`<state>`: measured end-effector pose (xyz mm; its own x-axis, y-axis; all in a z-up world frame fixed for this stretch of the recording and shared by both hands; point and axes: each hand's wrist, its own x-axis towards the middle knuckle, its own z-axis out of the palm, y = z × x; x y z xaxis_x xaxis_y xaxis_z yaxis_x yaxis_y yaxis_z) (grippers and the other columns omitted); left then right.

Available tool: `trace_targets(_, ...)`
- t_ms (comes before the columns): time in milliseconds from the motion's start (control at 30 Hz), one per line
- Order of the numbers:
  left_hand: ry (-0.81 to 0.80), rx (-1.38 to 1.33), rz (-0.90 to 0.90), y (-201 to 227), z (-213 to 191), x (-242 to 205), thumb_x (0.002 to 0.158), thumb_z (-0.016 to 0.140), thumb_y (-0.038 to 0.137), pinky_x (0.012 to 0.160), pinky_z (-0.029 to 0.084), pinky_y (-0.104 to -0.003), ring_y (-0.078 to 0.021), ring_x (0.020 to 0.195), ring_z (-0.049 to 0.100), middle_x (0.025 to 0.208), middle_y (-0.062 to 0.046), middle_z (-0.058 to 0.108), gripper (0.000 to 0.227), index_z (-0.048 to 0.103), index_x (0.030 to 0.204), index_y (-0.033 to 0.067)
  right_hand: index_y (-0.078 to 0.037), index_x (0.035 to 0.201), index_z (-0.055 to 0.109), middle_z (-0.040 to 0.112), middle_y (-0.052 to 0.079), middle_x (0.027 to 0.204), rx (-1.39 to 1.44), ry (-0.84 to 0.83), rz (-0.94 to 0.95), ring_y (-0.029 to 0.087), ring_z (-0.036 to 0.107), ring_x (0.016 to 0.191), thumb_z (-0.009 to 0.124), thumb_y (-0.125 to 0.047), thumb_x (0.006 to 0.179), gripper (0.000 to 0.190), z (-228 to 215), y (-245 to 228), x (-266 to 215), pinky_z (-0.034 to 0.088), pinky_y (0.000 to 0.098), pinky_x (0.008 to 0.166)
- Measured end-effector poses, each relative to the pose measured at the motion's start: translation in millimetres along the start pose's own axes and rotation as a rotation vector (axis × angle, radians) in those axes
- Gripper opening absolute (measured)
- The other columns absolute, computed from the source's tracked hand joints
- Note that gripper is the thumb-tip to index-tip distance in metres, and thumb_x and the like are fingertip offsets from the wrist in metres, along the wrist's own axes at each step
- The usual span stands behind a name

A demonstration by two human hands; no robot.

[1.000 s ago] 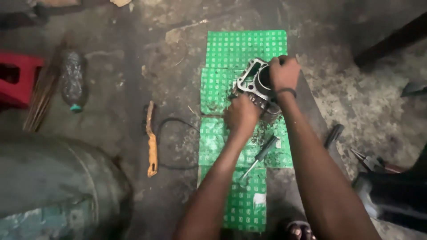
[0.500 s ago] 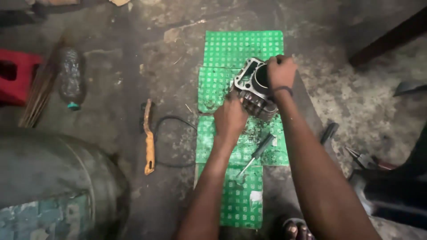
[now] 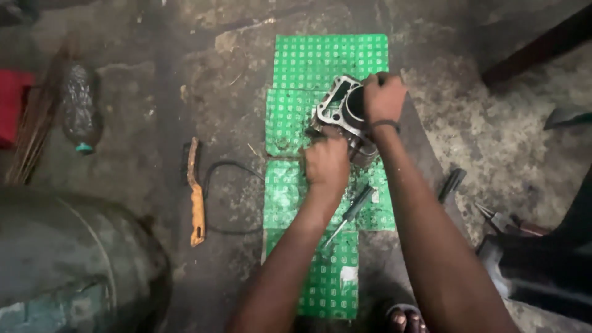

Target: The recorder is disassembling and inspecting internal engine components on a protective mat.

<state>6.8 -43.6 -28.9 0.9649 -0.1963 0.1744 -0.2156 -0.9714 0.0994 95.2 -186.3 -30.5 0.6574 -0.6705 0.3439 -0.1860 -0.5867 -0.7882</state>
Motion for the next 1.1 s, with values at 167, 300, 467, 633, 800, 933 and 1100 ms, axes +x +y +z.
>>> trace_targets(167,-0.027,-0.057,-0.015,-1.0,13.3,-0.2,0.091,0.066,0.016,0.057,0.061,-0.038,-0.0259,0.069,0.077,0.077,-0.012,0.076,0.02,0.066,0.105,0.0018,0.004,0.1,0.076,0.072,0.03,0.094,0.085,-0.08,-0.037,0.042,0.073,0.092,0.066,-0.028,0.087,0.036,-9.3,-7.7,-5.4,0.055,0.0453,0.087)
trace_targets(300,-0.259,-0.462,-0.173,-30.0,-24.4,13.4,0.089,0.067,0.017,0.067,0.06,-0.045,-0.0321,0.078,0.076,0.085,-0.015,0.075,0.015,0.071,0.096,0.0052,0.001,0.099,0.078,0.072,0.03,0.092,0.042,-0.16,0.077,0.041,0.074,0.093,0.064,-0.027,0.088,0.033,-20.9,-24.3,-5.1,0.055,0.0453,0.089)
trace_targets(467,-0.209,-0.693,-0.241,-62.0,-45.1,2.7,0.094,0.062,0.019,0.072,0.055,-0.055,-0.043,0.082,0.072,0.088,-0.021,0.074,0.02,0.071,0.101,0.0021,0.002,0.1,0.076,0.073,0.028,0.094,0.107,-0.089,0.032,0.04,0.074,0.094,0.065,-0.027,0.087,0.034,-9.7,-3.5,-2.4,0.055,0.0443,0.088)
trace_targets(633,-0.075,-0.558,-0.076,-53.8,-34.1,-3.2,0.089,0.06,0.013,0.068,0.056,-0.055,-0.0458,0.078,0.072,0.087,-0.026,0.072,0.034,0.061,0.119,-0.0032,-0.001,0.103,0.077,0.072,0.027,0.101,0.033,-0.098,0.065,0.042,0.07,0.096,0.066,-0.028,0.088,0.033,-5.3,-7.2,-2.6,0.053,0.0463,0.087)
trace_targets(800,-0.081,-0.26,0.031,-39.5,-24.3,-6.4,0.088,0.066,0.012,0.066,0.059,-0.048,-0.0375,0.077,0.075,0.087,-0.023,0.074,0.047,0.056,0.131,-0.0043,0.001,0.103,0.077,0.073,0.029,0.099,0.072,-0.126,0.051,0.039,0.075,0.096,0.066,-0.028,0.087,0.034,-9.9,-3.5,-1.3,0.056,0.0442,0.091)
trace_targets(933,0.052,-0.138,0.07,-34.5,-16.3,-11.8,0.082,0.068,0.01,0.06,0.06,-0.044,-0.0326,0.071,0.076,0.088,-0.02,0.075,0.057,0.055,0.135,-0.0074,0.001,0.1,0.077,0.073,0.028,0.097,0.04,-0.077,0.122,0.041,0.071,0.094,0.068,-0.027,0.086,0.033,-10.9,-6.4,-3.0,0.053,0.0463,0.088)
trace_targets(1100,0.092,-0.153,0.067,-44.7,5.1,-5.4,0.084,0.065,0.006,0.059,0.061,-0.042,-0.0312,0.072,0.076,0.089,-0.02,0.075,0.047,0.059,0.129,-0.0037,0.002,0.099,0.077,0.074,0.027,0.093,0.124,-0.123,0.126,0.037,0.076,0.09,0.066,-0.024,0.083,0.032,-18.7,-18.5,-2.3,0.056,0.0418,0.087)
